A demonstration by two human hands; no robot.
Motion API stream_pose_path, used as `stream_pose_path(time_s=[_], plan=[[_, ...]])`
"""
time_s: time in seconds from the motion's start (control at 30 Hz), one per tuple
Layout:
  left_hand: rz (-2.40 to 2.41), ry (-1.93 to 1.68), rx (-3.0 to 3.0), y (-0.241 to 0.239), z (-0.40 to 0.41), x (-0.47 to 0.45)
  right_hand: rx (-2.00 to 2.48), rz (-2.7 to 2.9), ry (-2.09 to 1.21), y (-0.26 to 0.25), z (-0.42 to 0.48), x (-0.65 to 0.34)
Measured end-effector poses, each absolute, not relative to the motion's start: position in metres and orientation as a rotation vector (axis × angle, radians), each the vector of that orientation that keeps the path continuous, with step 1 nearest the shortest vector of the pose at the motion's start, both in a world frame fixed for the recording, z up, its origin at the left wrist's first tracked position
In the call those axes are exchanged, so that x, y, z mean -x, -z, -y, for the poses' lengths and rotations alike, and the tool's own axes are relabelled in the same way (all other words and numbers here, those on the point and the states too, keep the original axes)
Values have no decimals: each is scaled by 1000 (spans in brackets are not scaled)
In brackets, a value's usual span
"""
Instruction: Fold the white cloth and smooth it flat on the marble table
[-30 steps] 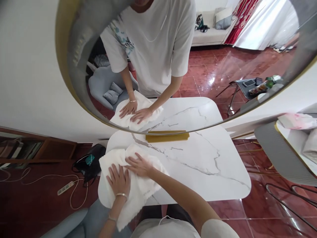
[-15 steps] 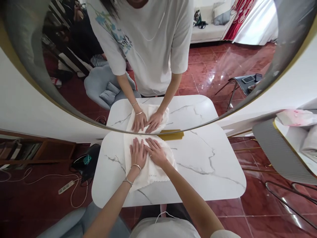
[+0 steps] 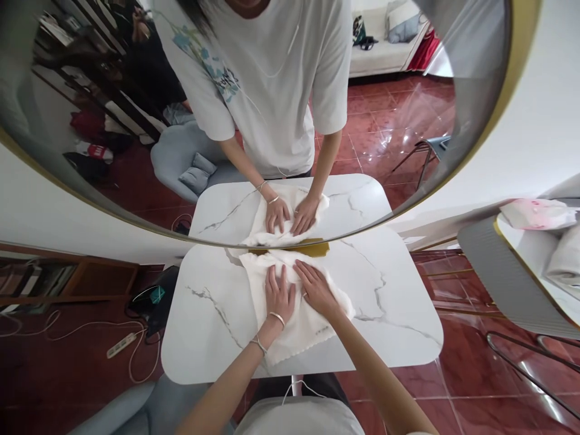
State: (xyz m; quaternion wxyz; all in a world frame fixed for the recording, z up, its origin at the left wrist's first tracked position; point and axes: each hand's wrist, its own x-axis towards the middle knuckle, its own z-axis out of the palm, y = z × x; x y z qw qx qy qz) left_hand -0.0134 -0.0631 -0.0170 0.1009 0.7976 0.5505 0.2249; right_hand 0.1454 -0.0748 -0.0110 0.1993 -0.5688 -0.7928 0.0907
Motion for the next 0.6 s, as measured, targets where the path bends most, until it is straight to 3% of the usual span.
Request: stream_pose_path(time_s=[0.33, 0.6], plan=[[-1311, -521, -2508, 10, 53, -23, 2112, 1859, -57, 12, 121, -170], [-1548, -533, -2485, 18, 31, 34, 1810, 2109, -32, 11, 59, -112]])
